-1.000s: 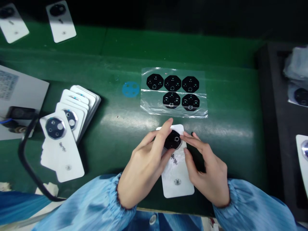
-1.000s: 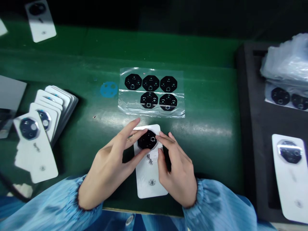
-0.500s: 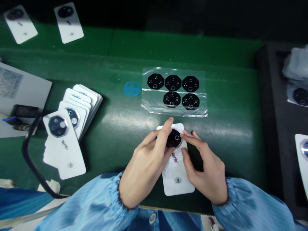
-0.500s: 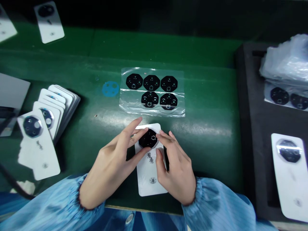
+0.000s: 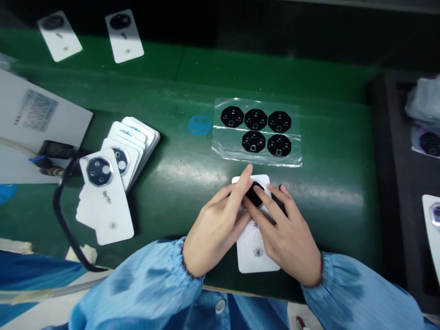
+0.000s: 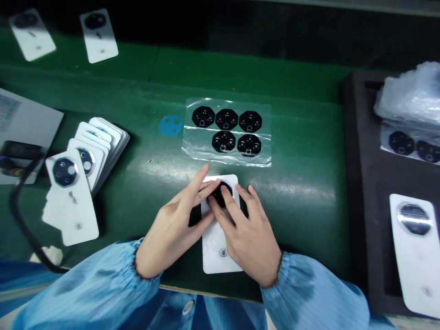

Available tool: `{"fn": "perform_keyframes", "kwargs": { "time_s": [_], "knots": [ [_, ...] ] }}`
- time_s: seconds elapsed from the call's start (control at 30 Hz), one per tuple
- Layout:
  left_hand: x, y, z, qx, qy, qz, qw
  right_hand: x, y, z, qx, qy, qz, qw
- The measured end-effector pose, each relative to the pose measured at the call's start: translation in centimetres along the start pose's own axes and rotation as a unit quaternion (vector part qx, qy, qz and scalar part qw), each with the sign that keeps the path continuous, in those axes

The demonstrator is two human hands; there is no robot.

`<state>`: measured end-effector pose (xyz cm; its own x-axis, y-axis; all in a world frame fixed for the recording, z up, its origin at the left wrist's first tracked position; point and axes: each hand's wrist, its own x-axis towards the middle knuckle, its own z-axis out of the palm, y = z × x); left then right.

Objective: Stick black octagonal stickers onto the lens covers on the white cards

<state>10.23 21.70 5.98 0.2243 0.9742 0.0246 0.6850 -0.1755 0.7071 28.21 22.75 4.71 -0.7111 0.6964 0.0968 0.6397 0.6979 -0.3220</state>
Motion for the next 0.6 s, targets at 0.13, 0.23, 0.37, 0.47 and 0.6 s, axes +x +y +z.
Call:
{"fn": "perform_keyframes", "kwargs": {
  "time_s": [0.13, 0.23, 0.37, 0.47, 0.6],
  "knots": [
    [-1.7, -0.6, -0.1, 0.024, 0.031, -0.017, 0.999, 0.3, -0.2, -0.4, -0.039, -0.011, -0.012, 0.999],
    [-2.9, -0.9, -0.1, 0.108, 0.016, -0.013, 0.994, 0.6, -0.3, -0.8, -0.065, -0.012, -0.016, 0.998],
    [-3.4, -1.2, 0.2, 0.193, -0.01, 0.012, 0.981, 1.0, -0.3, -1.1, -0.087, -0.028, -0.059, 0.994],
    [-3.5, -1.2, 0.3, 0.21, 0.003, 0.019, 0.978, 1.6, -0.3, -1.0, -0.044, -0.019, -0.091, 0.995],
    [-3.6, -1.3, 0.4, 0.2, 0.014, 0.029, 0.979, 2.3, -0.4, -1.0, 0.009, -0.009, -0.091, 0.996]
  ]
}}
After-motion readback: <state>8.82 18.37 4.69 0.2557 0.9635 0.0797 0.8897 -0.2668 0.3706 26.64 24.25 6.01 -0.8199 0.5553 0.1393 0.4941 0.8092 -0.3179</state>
